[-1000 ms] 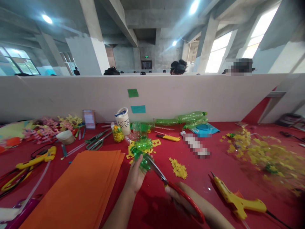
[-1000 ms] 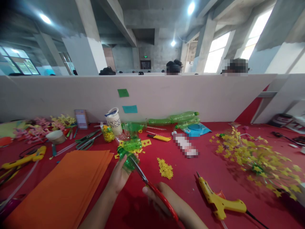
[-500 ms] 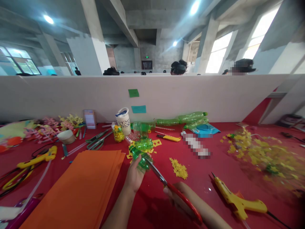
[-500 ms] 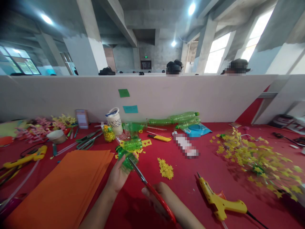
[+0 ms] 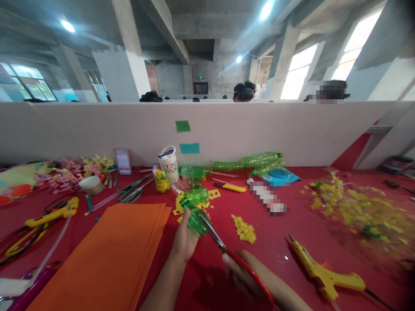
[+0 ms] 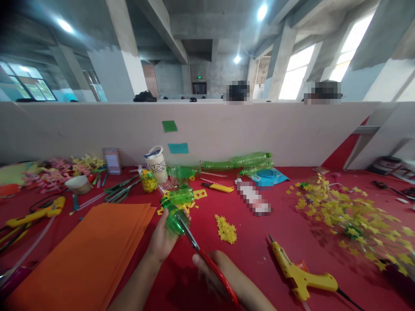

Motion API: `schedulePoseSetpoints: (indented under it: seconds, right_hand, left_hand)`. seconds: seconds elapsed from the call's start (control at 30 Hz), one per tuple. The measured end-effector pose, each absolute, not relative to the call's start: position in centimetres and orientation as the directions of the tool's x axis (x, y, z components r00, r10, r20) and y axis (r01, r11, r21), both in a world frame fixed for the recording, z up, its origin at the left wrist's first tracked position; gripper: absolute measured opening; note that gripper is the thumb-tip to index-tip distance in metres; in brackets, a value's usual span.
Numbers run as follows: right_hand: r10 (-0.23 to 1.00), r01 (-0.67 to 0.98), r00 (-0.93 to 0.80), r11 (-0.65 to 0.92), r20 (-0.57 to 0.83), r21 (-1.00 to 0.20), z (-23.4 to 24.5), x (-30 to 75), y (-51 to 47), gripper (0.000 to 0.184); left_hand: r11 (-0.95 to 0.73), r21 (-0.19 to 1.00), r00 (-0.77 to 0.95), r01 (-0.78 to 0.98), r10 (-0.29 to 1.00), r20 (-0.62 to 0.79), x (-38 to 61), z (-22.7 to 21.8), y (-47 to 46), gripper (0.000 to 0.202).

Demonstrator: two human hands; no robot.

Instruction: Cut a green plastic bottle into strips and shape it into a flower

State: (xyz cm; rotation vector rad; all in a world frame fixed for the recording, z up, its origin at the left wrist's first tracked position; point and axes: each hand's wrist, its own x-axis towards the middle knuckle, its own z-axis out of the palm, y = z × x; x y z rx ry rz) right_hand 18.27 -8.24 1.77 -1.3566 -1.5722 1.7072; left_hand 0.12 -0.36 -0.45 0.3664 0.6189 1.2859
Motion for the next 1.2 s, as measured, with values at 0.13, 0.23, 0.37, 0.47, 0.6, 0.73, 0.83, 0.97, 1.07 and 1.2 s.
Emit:
schedulePoseSetpoints:
  seconds: [0.13,0.23,0.37,0.47,0.6,0.73,0.83,0.97,1.07,1.2]
  right_hand:
    - [0.843,0.297,-0.366,-0.296,-0.394,-0.908,1.79,18.05,-8.1,0.064]
    - [0.845,0.332,-0.332,-0.311,-0.419,-0.891,1.65,17.89,-8.07,0.063]
    - [0.855,0.365,-0.286,-0.32,-0.432,-0.874,1.79,17.78,-8.26,0.064]
    - [0.854,0.322,-0.32,-0.31,-0.411,-0.895,1.89,17.85,-8.32,0.064]
    - [0.833,0.273,-0.408,-0.279,-0.373,-0.921,1.83,18.03,-8.16,0.063]
    - [0.844,0.258,-0.402,-0.267,-0.355,-0.928,1.94,18.07,-8.22,0.062]
    - [0.847,0.268,-0.385,-0.279,-0.368,-0.922,1.93,18.02,-8.34,0.063]
    - [0.857,0.304,-0.314,-0.317,-0.409,-0.898,1.55,17.89,-8.23,0.062]
    - [0.862,0.328,-0.295,-0.315,-0.413,-0.891,1.41,17.77,-8.15,0.062]
    - [0.865,0.286,-0.321,-0.3,-0.386,-0.91,1.74,17.78,-8.38,0.062]
  left_hand:
    - [0.257,0.575,0.152,-0.777,0.963,-0.224,0.04,-0.52,-0.25,0.03]
    - [0.251,0.578,0.144,-0.777,0.964,-0.226,-0.02,-0.52,-0.17,0.03]
    - [0.243,0.579,0.132,-0.778,0.965,-0.228,-0.06,-0.5,-0.09,0.03]
    - [0.236,0.589,0.131,-0.773,0.968,-0.215,-0.08,-0.56,-0.14,0.031]
    - [0.273,0.631,0.188,-0.726,0.962,-0.201,0.12,-0.69,-0.37,0.034]
    - [0.261,0.639,0.203,-0.723,0.965,-0.164,0.41,-0.75,-0.57,0.031]
    - [0.246,0.641,0.179,-0.727,0.969,-0.169,0.43,-0.76,-0.61,0.029]
    - [0.243,0.642,0.159,-0.727,0.969,-0.188,0.3,-0.71,-0.61,0.027]
    - [0.237,0.645,0.157,-0.727,0.971,-0.181,0.24,-0.56,-0.64,0.028]
    - [0.226,0.651,0.159,-0.725,0.974,-0.161,0.17,-0.45,-0.64,0.029]
